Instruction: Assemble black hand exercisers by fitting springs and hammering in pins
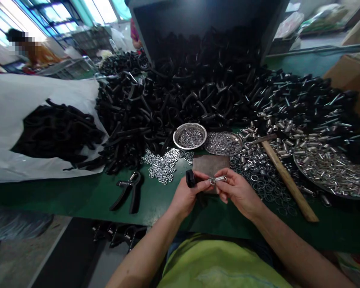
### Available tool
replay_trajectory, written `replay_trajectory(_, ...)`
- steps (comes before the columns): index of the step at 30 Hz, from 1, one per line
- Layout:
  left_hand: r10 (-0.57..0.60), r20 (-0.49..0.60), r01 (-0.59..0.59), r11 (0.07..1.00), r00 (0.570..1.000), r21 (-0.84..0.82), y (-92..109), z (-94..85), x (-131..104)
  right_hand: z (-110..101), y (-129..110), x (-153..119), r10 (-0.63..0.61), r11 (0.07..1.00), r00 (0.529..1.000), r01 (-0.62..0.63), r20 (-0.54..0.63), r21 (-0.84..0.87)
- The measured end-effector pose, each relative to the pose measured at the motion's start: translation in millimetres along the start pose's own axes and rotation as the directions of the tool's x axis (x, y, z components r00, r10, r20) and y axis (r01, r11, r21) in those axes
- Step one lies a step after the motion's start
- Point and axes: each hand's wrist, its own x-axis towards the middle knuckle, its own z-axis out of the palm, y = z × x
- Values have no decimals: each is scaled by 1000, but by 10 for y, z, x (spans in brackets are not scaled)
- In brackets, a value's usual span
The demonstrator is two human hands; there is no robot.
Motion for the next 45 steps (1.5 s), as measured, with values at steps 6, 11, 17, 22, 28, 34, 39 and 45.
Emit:
replay_trajectory(6,196,35,-197,932,980,304,-3,-116,-11,-58,10,63,-42,992,998,35,-50,-125)
replay_trajectory(11,222,-8,-198,887,975,418,-162,-94,36,-142,-109,94,-271,707,961,163,-50,-688)
replay_trajectory(17,-349,119,364,919,930,-151,-382,90,78,-93,-254,23,-333,557,943,201,5,-806)
replay_trajectory(22,-343,198,386,888,918,-249,-349,188,92,-29,-280,-49,-346,442,938,197,37,-875)
replay_trajectory(28,-285,232,305,951,930,-55,-370,174,98,-54,-271,-66,-331,374,943,163,32,-913)
replay_trajectory(34,-375,323,223,879,869,420,-195,144,-12,-298,-146,52,-170,671,985,130,19,-730)
replay_trajectory(39,-472,526,178,839,708,513,-148,116,-141,-506,-110,-48,-254,628,956,50,-144,-777)
replay_trajectory(45,-396,342,400,914,852,62,-256,-30,-19,-675,82,-384,-231,71,972,56,38,-996)
